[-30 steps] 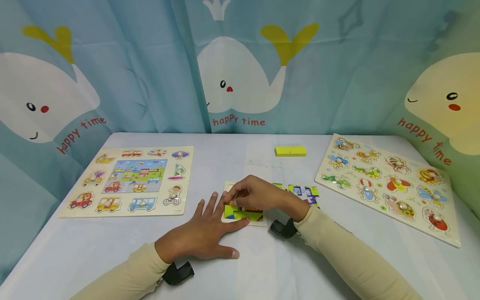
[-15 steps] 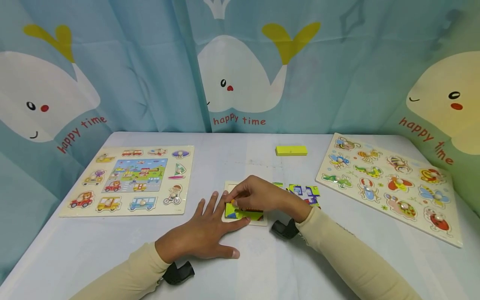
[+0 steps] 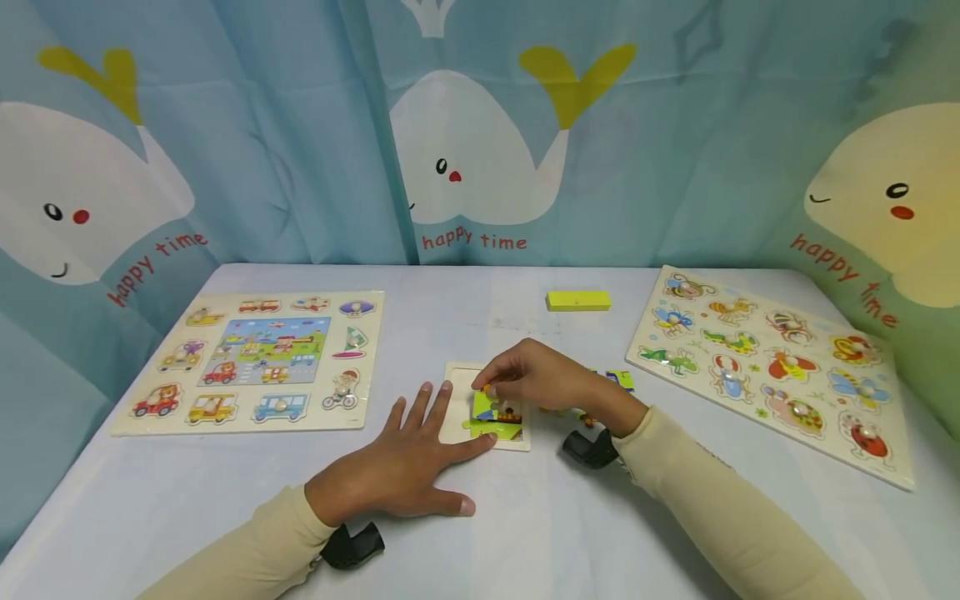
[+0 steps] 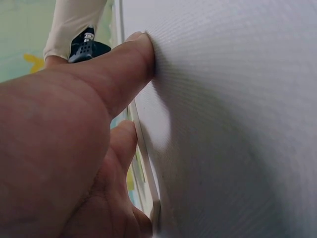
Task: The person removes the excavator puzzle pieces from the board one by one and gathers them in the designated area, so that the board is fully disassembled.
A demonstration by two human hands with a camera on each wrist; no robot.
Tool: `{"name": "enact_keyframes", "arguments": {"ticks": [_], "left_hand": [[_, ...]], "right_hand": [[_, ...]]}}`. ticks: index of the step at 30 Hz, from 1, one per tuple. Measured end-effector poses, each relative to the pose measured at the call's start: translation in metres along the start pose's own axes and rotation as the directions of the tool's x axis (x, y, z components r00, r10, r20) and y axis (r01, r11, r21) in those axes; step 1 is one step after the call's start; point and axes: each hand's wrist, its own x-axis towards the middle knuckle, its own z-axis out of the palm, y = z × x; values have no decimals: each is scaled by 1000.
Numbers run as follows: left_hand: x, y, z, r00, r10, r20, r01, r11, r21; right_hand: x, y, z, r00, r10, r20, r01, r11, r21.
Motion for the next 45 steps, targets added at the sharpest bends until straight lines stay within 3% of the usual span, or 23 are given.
{"name": "enact_keyframes", "arguments": {"ticks": [11, 20, 32, 45], "left_hand": [[-1, -1, 0, 1000, -5, -2, 5, 1000, 7], [1, 0, 1, 1000, -2, -5, 2, 1000, 13], [0, 1, 1, 1000, -9, -15, 9, 1000, 3], [-1, 1, 2, 1000, 3, -17, -3, 1000, -2]], "right_hand": [[-15, 4, -12, 998, 61, -21, -61, 998, 9], [-36, 14, -23, 995, 99, 32, -102, 991, 83], [-57, 15, -29, 988, 139, 68, -140, 990, 8], [-63, 12, -26, 990, 107, 91, -110, 993, 30]]}}
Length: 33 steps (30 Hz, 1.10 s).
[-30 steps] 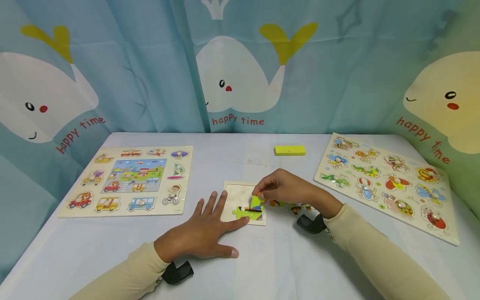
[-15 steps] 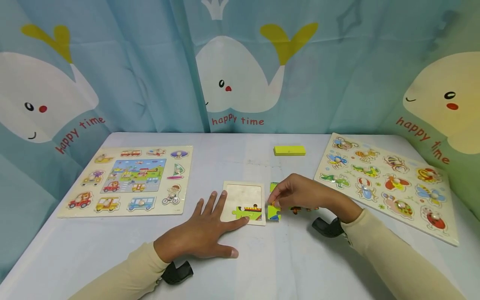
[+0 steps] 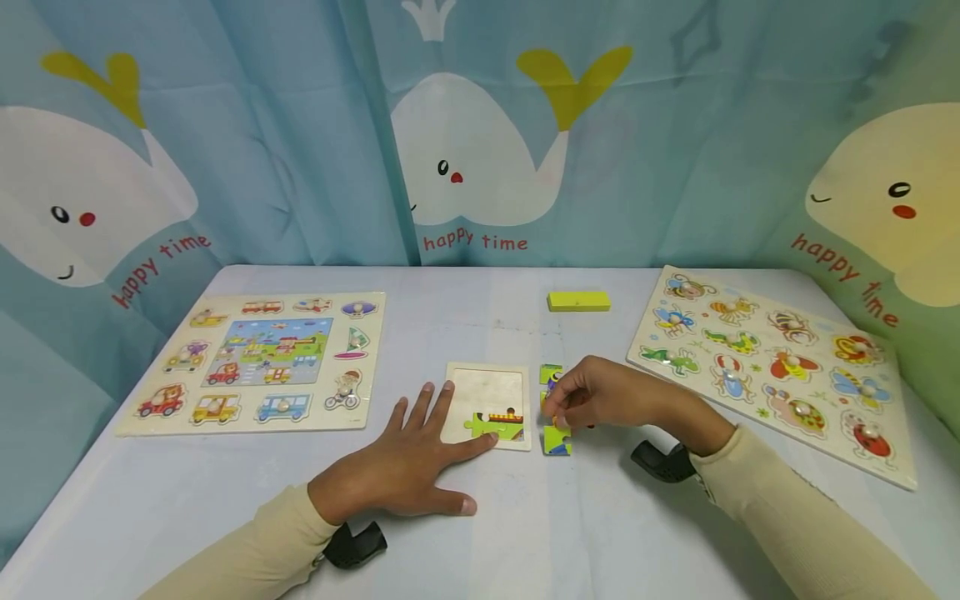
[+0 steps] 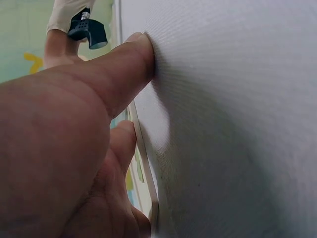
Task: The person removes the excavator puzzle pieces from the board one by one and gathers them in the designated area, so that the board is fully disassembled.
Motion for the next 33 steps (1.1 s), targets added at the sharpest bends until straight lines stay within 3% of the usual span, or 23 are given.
{"name": "enact_keyframes", "arguments": {"ticks": [18, 28, 33], "left_hand": [[0, 1, -1, 1000, -1, 2, 1, 1000, 4], [0, 7, -6, 998, 53, -27, -53, 999, 2], [2, 9, -8, 999, 45, -3, -45, 999, -7]], "right_hand": [[8, 4, -3, 996, 23, -92, -27, 999, -47], [23, -4, 3, 989, -51, -136, 42, 997, -65], [31, -9, 8, 984, -48, -173, 39, 998, -53]]}}
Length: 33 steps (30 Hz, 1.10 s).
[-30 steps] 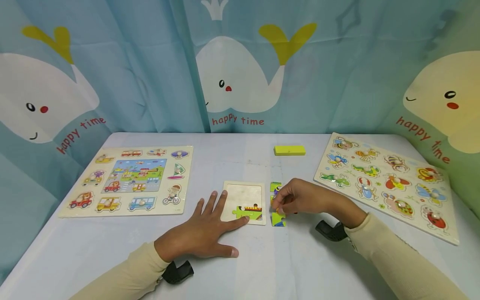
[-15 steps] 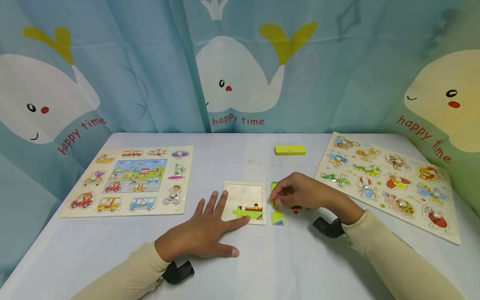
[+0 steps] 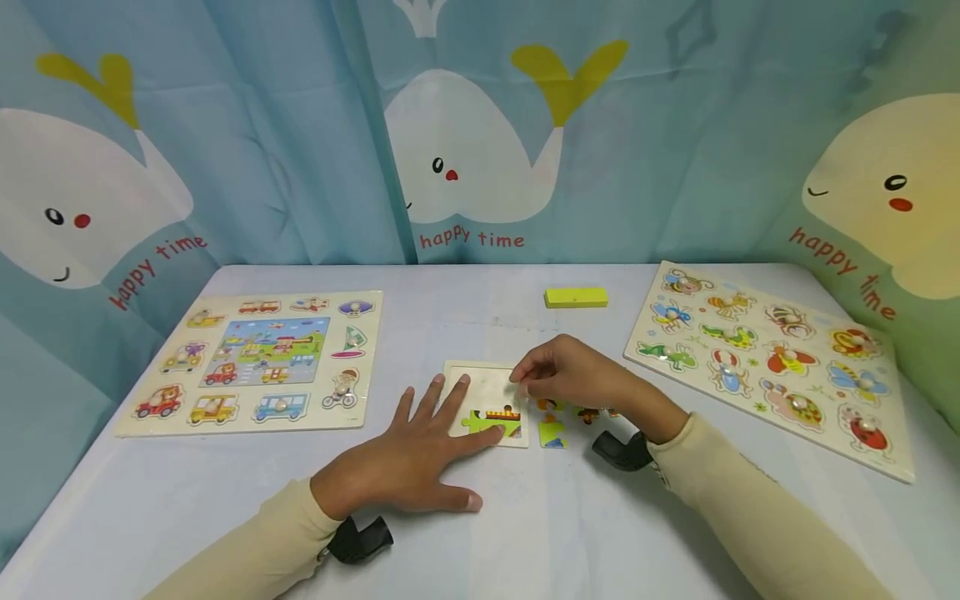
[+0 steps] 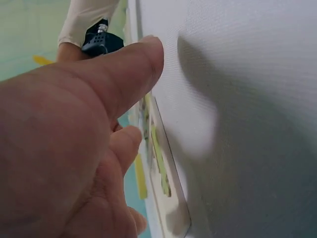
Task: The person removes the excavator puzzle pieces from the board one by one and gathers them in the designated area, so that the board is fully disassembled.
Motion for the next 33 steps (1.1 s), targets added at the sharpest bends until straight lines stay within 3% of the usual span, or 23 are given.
{"name": "enact_keyframes", "arguments": {"ticks": [5, 10, 19, 27, 33], "left_hand": [[5, 0, 2, 999, -9, 33, 10, 999, -43], [8, 0, 4, 997, -19, 70, 21, 999, -32], [10, -3, 4, 998, -29, 63, 29, 1000, 1], [12, 1, 4, 998, -28, 59, 28, 1000, -3], [14, 2, 4, 997, -41, 65, 41, 999, 8]], "right_hand": [[6, -4, 9, 1000, 24, 5, -24, 1000, 19], [12, -7, 18, 999, 25, 35, -26, 999, 36], [17, -9, 28, 997, -13, 81, 6, 996, 88], [16, -10, 28, 996, 17, 92, -25, 996, 91], [14, -9, 26, 995, -22, 101, 11, 994, 109]]}}
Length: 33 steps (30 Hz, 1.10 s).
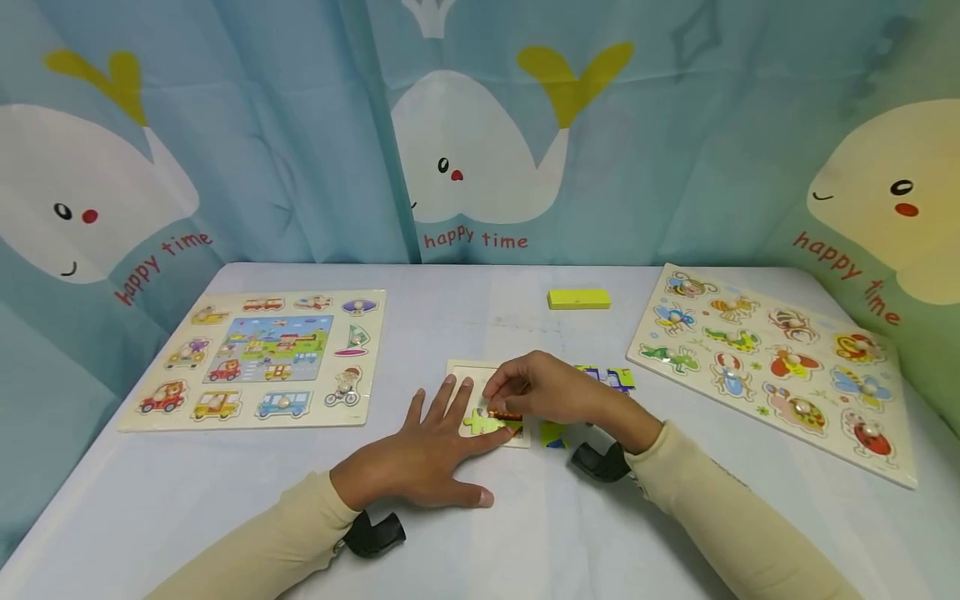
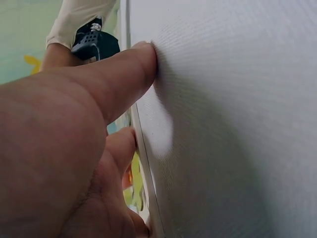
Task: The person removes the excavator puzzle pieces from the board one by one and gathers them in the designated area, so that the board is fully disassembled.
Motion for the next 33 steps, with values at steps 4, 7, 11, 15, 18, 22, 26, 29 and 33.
{"name": "enact_keyframes", "arguments": {"ticks": [4, 7, 11, 15, 18, 22, 26, 29, 33], "left_hand": [[1, 0, 0, 1000, -3, 2, 3, 1000, 7], [0, -1, 0, 1000, -4, 2, 4, 1000, 5], [0, -1, 1, 1000, 2, -3, -2, 1000, -1], [0, -1, 2, 1000, 7, -9, -7, 1000, 3], [0, 0, 2, 1000, 8, -12, -8, 1000, 2], [0, 0, 2, 1000, 12, -12, -12, 1000, 1], [0, -1, 2, 1000, 16, -11, -16, 1000, -1], [0, -1, 2, 1000, 19, -13, -19, 1000, -9], [0, -1, 2, 1000, 15, -16, -16, 1000, -20]], "right_hand": [[0, 1, 0, 1000, -31, 4, 30, 1000, 1], [1, 2, 2, 998, -56, 16, 55, 998, 6], [2, 4, 5, 997, -77, 24, 77, 997, 8], [2, 5, 6, 996, -83, 26, 83, 996, 10], [2, 5, 7, 996, -81, 40, 80, 996, 28], [3, 5, 9, 996, -74, 52, 71, 996, 50], [4, 6, 9, 996, -73, 48, 71, 996, 46], [4, 6, 9, 996, -80, 40, 79, 996, 40], [3, 5, 8, 996, -93, -7, 93, 996, 17]]}}
